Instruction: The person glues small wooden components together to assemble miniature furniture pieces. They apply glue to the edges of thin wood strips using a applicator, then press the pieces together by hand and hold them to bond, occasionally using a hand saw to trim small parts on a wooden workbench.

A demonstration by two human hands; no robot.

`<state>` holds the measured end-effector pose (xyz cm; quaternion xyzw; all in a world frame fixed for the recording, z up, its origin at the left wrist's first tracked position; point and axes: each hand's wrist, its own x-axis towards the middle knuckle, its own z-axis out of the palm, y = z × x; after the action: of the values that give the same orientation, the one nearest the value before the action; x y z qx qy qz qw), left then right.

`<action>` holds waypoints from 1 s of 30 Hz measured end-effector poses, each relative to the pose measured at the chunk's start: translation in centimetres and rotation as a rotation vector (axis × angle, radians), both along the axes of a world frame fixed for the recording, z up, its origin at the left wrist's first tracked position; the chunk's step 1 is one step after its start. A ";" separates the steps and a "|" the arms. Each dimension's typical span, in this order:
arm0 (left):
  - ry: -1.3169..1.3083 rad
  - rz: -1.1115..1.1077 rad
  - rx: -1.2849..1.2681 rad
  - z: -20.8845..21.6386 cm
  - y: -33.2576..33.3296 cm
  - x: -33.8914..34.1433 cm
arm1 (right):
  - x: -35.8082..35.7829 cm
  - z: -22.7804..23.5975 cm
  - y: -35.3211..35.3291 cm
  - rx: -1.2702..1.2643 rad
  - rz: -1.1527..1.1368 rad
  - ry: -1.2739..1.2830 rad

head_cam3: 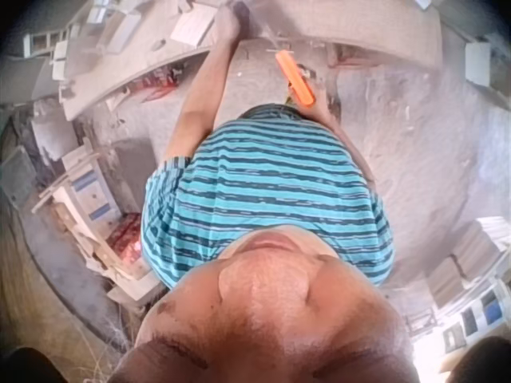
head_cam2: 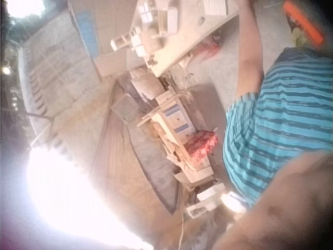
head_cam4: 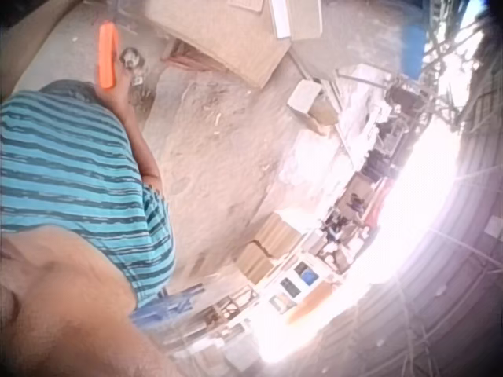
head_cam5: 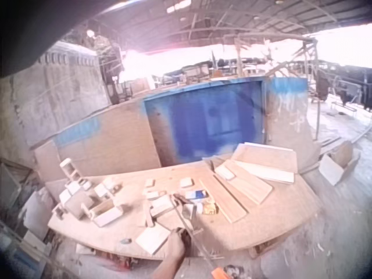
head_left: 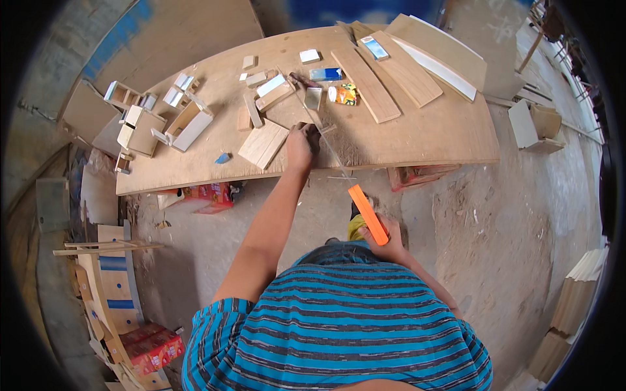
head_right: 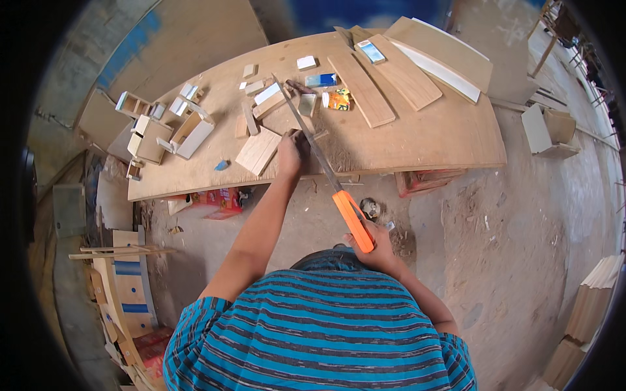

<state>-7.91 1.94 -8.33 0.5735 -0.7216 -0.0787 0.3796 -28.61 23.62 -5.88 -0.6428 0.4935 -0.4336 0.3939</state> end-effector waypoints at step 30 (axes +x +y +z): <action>0.021 -0.042 0.055 -0.6 -0.8 1.1 | 2.3 0.4 0.0 -0.007 -0.086 -0.031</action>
<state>-6.80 1.12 -8.98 0.5677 -0.7269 -0.1126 0.3696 -26.33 23.66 -5.51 -0.6154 0.5131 -0.4619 0.3803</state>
